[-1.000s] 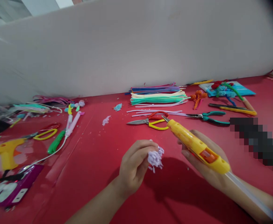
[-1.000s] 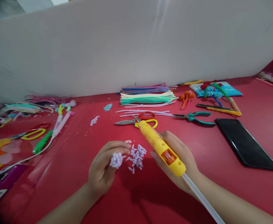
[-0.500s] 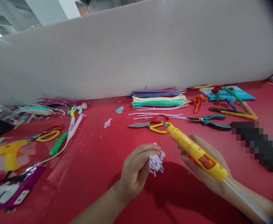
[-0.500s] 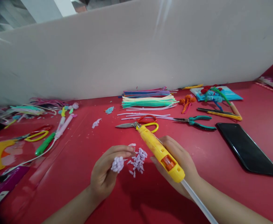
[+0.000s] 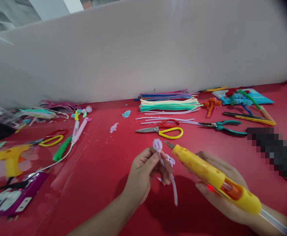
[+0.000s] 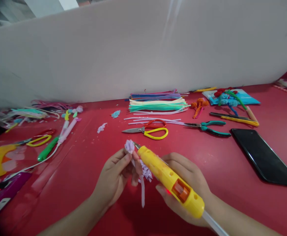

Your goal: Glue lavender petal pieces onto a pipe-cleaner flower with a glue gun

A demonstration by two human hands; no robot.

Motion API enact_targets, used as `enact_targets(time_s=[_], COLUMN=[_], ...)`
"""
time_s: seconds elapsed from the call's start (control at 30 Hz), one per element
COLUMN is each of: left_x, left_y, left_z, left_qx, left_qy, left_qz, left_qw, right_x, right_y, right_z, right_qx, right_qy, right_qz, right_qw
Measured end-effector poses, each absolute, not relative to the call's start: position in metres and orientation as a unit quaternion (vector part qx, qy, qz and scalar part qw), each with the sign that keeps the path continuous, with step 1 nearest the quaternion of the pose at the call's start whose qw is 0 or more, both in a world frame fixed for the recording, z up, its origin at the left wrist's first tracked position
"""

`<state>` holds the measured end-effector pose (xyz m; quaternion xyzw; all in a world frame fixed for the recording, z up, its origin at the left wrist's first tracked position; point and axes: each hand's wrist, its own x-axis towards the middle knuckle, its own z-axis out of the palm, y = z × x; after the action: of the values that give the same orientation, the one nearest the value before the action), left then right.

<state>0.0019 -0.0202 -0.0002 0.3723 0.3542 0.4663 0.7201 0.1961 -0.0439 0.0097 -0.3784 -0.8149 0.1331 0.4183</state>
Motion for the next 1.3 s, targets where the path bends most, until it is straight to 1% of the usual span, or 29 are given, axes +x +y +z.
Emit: enact_targets(time_s=[0.13, 0.4, 0.6, 0.83, 1.3], left_x=[0.003, 0.005, 0.006, 0.007, 0.006], left_y=[-0.019, -0.02, -0.021, -0.021, -0.023], left_z=[-0.001, -0.004, -0.003, -0.006, -0.006], left_qx=[0.353, 0.352, 0.355, 0.352, 0.36], left_qy=[0.35, 0.344, 0.339, 0.326, 0.333], left_qz=[0.466, 0.461, 0.463, 0.471, 0.474], left_qw=[0.732, 0.738, 0.738, 0.74, 0.732], right_x=[0.195, 0.196, 0.195, 0.195, 0.194], right_y=[-0.046, -0.053, -0.051, -0.05, -0.05], right_z=[0.005, -0.004, -0.005, -0.003, -0.007], right_qx=[-0.366, -0.413, -0.403, -0.409, -0.389], right_qy=[-0.823, -0.82, -0.819, -0.822, -0.825], right_qz=[0.14, 0.099, 0.098, 0.085, 0.113], right_qw=[0.411, 0.384, 0.396, 0.387, 0.394])
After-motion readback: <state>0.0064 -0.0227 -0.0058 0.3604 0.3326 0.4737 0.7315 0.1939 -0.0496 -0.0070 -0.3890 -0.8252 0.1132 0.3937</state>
